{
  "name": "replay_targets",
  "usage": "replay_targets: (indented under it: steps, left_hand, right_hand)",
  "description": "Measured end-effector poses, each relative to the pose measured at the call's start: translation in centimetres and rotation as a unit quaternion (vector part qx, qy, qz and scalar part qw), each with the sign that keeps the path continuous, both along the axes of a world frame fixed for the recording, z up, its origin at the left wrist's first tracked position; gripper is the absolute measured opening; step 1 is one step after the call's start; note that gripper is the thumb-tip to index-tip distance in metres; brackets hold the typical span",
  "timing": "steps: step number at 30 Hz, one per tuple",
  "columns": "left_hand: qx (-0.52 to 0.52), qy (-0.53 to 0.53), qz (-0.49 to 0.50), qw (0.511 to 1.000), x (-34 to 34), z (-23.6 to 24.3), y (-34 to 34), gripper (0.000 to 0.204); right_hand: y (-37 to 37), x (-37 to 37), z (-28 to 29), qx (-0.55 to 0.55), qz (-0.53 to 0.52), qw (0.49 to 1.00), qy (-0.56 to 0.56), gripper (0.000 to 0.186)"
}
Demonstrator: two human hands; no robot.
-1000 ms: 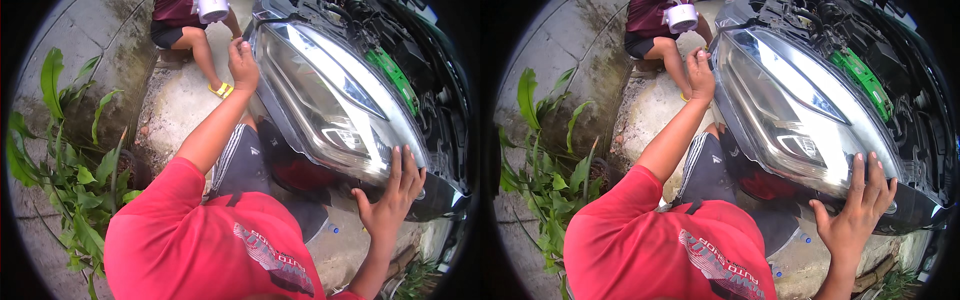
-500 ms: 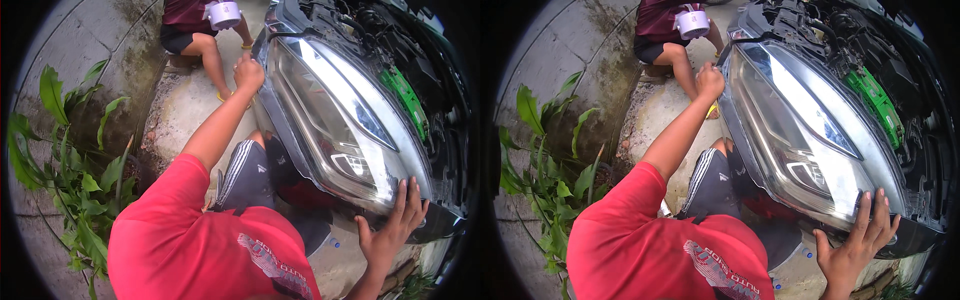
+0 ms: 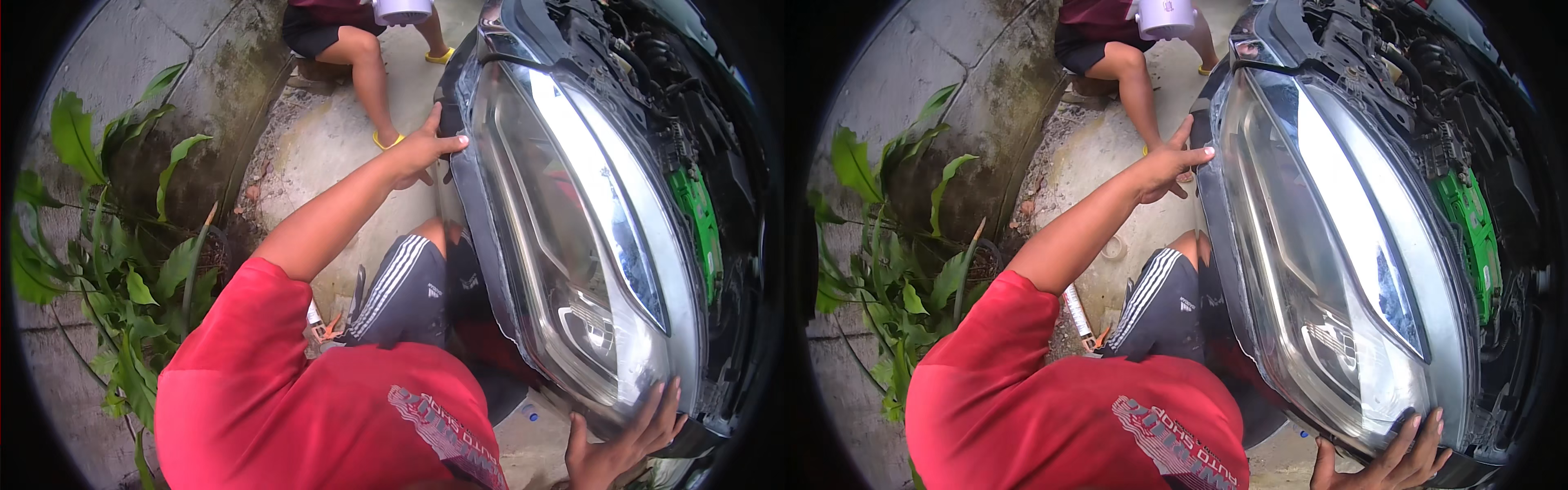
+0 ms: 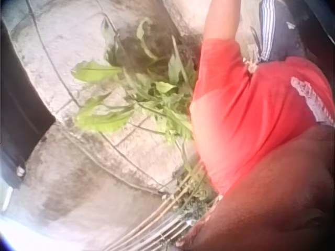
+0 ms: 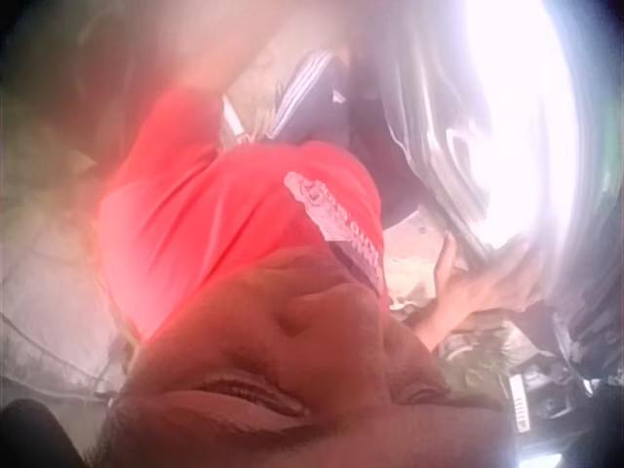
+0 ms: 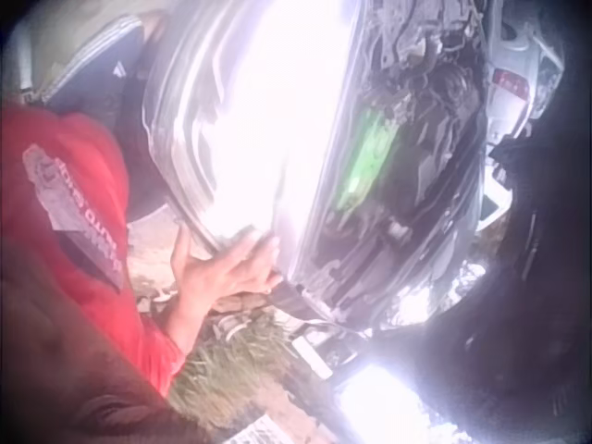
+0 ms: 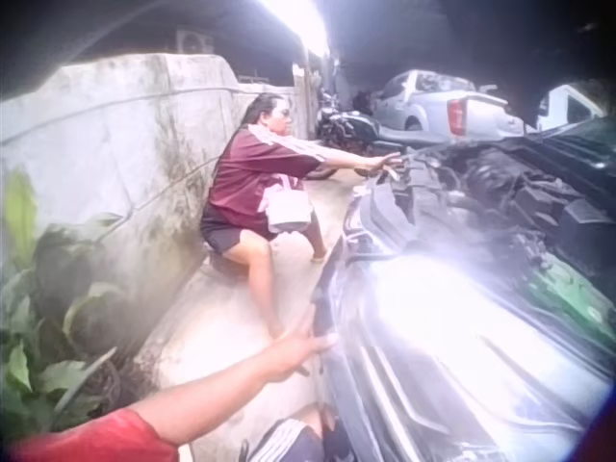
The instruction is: The person attaches a plastic component to a car bumper using a screwdriver, applies sealant from a tube using a caulking gun, and then secures the parts with adhesive tape.
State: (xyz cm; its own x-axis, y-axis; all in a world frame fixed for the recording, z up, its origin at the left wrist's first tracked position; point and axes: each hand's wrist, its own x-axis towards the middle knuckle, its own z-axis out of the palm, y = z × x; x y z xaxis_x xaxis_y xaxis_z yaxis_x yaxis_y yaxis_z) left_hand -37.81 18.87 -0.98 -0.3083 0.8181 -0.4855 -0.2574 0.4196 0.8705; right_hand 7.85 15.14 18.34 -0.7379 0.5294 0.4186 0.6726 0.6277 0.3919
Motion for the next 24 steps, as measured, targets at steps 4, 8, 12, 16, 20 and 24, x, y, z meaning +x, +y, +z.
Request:
replay_targets:
  steps: [4, 8, 12, 16, 20, 24]
  left_hand:
    - [0.069, -0.029, 0.010, 0.997, 1.8, -0.5, -0.2, 0.109]
    - [0.052, -0.084, -0.013, 0.995, 2.1, 0.2, -1.0, 0.110]
    - [0.067, -0.033, 0.022, 0.997, 2.2, 0.1, -1.5, 0.116]
    - [0.122, 0.029, 0.057, 0.991, 3.3, -2.2, -0.6, 0.111]
    - [0.111, 0.140, 0.071, 0.981, 3.6, -3.3, -0.5, 0.101]
    - [0.098, 0.200, 0.075, 0.972, 2.3, -2.6, 0.0, 0.098]
  right_hand:
    - [-0.3, 0.7, -0.6, -0.033, -0.029, 0.999, 0.005, 0.096]
    - [-0.4, 0.9, -1.0, -0.035, -0.040, 0.999, 0.002, 0.099]
    - [-0.6, 1.1, -1.1, -0.051, -0.049, 0.997, 0.001, 0.101]
    - [-1.1, 0.1, -0.1, 0.003, -0.001, 1.000, -0.009, 0.094]
    - [-1.3, 2.0, -0.5, -0.042, -0.046, 0.997, -0.052, 0.106]
    - [-1.4, 1.9, -0.4, -0.041, -0.059, 0.996, -0.044, 0.106]
